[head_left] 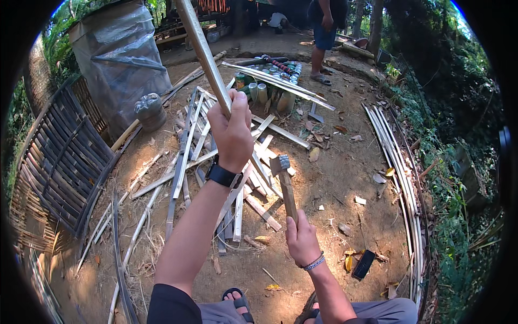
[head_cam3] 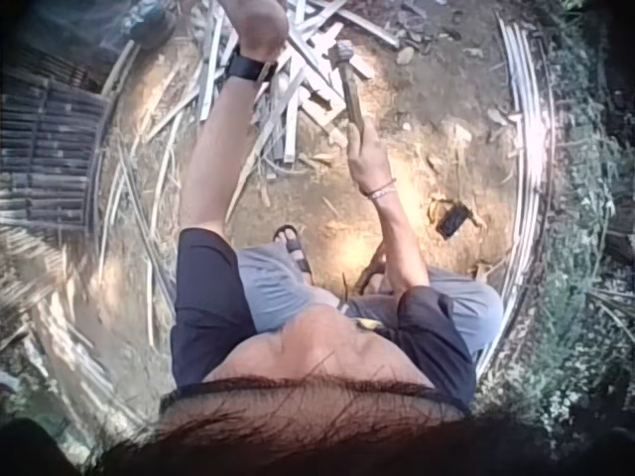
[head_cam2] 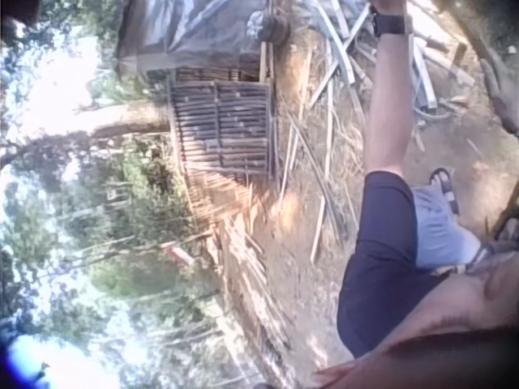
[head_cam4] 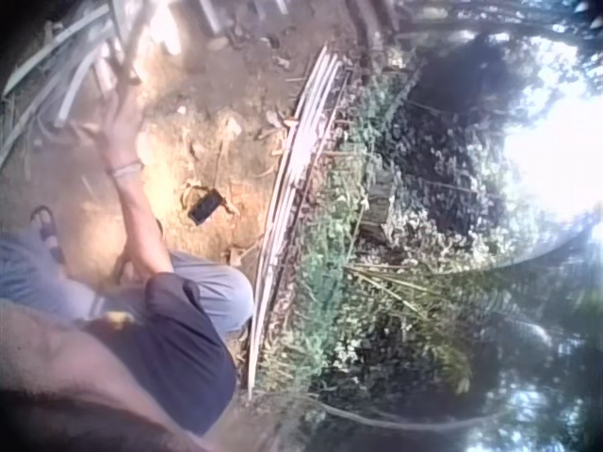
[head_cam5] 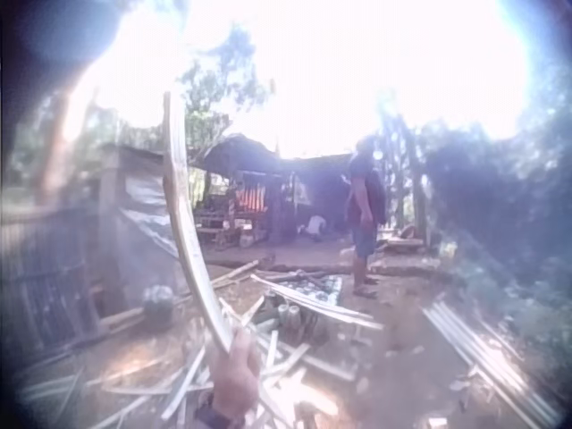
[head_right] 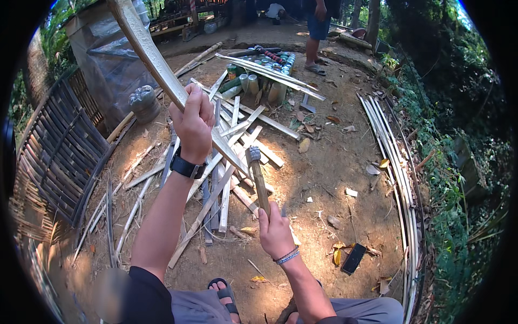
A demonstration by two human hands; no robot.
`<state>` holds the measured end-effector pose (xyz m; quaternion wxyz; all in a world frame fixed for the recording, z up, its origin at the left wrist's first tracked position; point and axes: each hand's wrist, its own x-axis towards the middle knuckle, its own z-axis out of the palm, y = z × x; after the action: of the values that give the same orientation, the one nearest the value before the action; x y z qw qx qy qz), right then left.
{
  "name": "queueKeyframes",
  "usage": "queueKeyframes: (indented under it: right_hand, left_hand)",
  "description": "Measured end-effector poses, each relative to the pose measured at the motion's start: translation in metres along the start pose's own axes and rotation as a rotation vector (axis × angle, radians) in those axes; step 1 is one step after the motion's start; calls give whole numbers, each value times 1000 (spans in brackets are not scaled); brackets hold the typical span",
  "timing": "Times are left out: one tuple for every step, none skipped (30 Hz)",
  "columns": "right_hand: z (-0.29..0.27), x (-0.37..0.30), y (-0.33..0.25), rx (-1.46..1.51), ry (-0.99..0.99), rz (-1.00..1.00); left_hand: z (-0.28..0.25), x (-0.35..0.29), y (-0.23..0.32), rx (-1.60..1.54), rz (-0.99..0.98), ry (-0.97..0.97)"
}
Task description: The person strips and shapes a long piece of wood using a small axe and a knife while sitting outdoors.
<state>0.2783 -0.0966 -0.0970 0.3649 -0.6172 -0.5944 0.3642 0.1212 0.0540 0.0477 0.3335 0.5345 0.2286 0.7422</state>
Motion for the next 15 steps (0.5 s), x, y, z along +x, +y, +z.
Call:
queueKeyframes:
  right_hand:
    - [-6, -1, -7, 42, 35, -36]
    - [-9, -2, -11, 87, 68, -74]
    - [-11, -4, -12, 130, 113, -107]
    - [-3, 2, 3, 66, 128, -141]
    - [7, 6, 19, -48, 116, -95]
    - [18, 15, 45, -179, 21, 19]
    - [28, 21, 71, -308, -76, 134]
    - [37, 19, 90, -297, -55, 109]
    - [26, 16, 115, -312, -8, 93]
    - [21, 16, 116, -312, 18, 63]
    - [20, 22, 116, -160, 56, 47]
    - [15, 26, 100, -9, 80, 40]
    - [8, 26, 81, 144, 102, 38]
    - [-2, 24, 52, 511, -39, 90]
    - [-12, 24, 49, 810, -152, 68]
  left_hand:
    - [2, 2, 1, -21, -7, -7]
    - [1, 2, 1, -35, -7, 6]
    - [2, 2, 1, -58, -10, 12]
    - [4, 0, 3, -46, -11, 46]
    - [1, -1, -5, -59, -2, 5]
    - [0, 0, -3, -65, -12, -3]
    - [3, -1, -2, -71, -22, -10]
    - [2, -1, 3, -41, -24, 25]
    - [9, -3, -1, -56, -29, 15]
    - [11, -5, 1, -43, -27, 11]
    - [13, -4, 3, -32, -26, 9]
    - [13, -4, 1, -55, -31, -16]
    - [11, -4, 0, -48, -45, 1]
    - [6, -1, 6, -23, -45, 23]
    - [7, 1, 7, -25, -49, 41]
